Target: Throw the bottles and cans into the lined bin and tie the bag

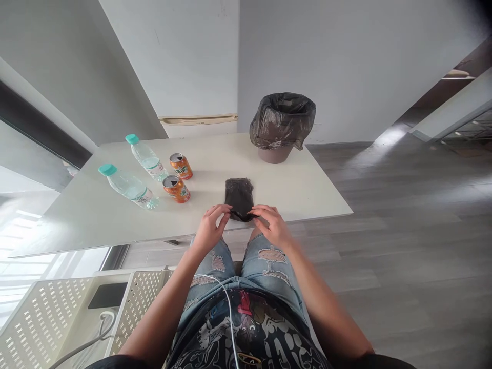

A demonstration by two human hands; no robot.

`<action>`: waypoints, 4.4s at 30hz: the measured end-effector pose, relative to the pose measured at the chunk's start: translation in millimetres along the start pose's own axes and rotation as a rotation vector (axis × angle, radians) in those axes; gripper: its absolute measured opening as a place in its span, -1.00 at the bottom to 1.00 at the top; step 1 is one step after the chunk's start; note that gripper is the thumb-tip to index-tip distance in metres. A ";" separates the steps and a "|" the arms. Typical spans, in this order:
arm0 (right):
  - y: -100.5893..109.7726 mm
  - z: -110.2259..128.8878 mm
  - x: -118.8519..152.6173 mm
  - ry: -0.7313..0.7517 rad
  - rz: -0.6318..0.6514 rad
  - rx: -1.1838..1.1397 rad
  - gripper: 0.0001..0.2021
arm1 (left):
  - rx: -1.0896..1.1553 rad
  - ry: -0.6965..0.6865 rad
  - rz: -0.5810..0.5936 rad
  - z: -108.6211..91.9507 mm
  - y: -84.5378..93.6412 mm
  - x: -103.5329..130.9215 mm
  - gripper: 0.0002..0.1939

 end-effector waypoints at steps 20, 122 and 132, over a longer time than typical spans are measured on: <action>-5.1 -15.4 4.8 0.063 0.203 0.086 -0.27 | -0.034 -0.162 0.130 33.4 -26.6 -5.1 -0.63; -41.0 -4.3 -26.1 0.099 0.125 0.129 -0.60 | -0.209 -0.141 0.112 16.1 -17.9 -5.0 -0.75; -34.7 -30.4 -36.1 -0.251 -0.033 -0.157 -0.65 | -0.084 0.117 -0.003 44.7 -11.1 -24.9 -0.81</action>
Point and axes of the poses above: each hand's wrist, its own x-axis away from the middle knuckle, its own y-axis out of the back of the hand, z = x × y, the point moved 10 cm from there along -x, towards the middle knuckle, and after that the axes turned 1 degree about -y, right-handed, at the moved point
